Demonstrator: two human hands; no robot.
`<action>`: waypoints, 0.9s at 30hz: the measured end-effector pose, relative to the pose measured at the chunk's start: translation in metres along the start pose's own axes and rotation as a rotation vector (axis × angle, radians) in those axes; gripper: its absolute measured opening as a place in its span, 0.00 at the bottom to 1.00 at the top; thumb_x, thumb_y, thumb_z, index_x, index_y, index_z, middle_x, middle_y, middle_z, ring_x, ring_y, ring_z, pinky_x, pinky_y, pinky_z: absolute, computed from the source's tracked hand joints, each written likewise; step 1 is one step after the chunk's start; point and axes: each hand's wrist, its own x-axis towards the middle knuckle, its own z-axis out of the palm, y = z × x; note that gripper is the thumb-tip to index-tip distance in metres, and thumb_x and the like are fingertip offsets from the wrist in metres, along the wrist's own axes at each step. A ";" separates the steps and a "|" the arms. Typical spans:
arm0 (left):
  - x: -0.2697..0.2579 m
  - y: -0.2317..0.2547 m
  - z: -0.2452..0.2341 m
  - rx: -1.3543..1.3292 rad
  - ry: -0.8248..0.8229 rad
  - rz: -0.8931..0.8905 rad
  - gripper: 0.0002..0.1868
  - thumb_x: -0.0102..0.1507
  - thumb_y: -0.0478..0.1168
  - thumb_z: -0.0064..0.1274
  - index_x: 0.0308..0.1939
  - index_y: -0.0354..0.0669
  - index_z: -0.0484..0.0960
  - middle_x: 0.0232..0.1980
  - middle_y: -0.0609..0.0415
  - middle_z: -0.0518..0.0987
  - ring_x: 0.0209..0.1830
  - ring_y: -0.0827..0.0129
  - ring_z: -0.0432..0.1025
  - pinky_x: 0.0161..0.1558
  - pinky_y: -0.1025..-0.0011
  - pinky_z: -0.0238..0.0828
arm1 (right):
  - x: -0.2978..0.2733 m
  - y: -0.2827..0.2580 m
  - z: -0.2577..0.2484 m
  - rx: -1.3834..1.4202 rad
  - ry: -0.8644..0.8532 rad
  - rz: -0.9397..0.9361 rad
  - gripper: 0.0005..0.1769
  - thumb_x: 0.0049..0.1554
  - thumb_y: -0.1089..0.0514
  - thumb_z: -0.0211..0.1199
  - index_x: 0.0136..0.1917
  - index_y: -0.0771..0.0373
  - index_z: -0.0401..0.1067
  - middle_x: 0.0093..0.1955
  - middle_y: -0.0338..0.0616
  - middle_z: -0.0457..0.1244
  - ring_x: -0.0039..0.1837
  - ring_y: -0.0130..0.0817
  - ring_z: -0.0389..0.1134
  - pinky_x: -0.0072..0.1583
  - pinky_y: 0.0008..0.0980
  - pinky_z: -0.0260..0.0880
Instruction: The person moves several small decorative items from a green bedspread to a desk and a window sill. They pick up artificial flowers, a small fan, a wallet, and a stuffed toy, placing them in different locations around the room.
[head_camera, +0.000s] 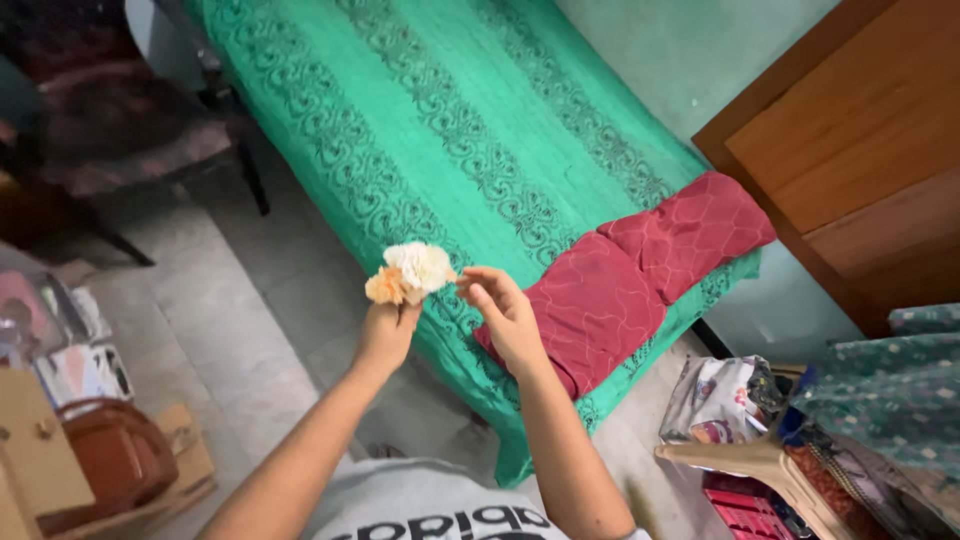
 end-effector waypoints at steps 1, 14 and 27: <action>-0.003 -0.003 -0.001 -0.008 -0.002 0.036 0.13 0.69 0.44 0.44 0.38 0.38 0.76 0.26 0.49 0.75 0.26 0.57 0.73 0.33 0.59 0.69 | -0.001 -0.006 0.004 -0.003 -0.005 -0.010 0.17 0.66 0.59 0.56 0.67 0.67 0.68 0.62 0.44 0.67 0.62 0.33 0.69 0.66 0.34 0.67; -0.044 -0.044 -0.005 -0.283 -0.254 0.114 0.14 0.67 0.37 0.41 0.55 0.38 0.74 0.38 0.50 0.78 0.32 0.58 0.74 0.37 0.61 0.72 | -0.050 0.012 0.045 -0.007 0.077 0.067 0.20 0.66 0.59 0.57 0.69 0.65 0.64 0.62 0.42 0.65 0.65 0.29 0.65 0.65 0.32 0.65; -0.054 -0.060 0.037 -0.124 -0.284 0.165 0.13 0.68 0.40 0.45 0.53 0.39 0.78 0.40 0.45 0.82 0.40 0.51 0.78 0.42 0.58 0.72 | -0.082 -0.002 0.008 -0.044 -0.021 -0.004 0.20 0.66 0.60 0.56 0.70 0.67 0.64 0.67 0.44 0.64 0.70 0.33 0.64 0.71 0.36 0.63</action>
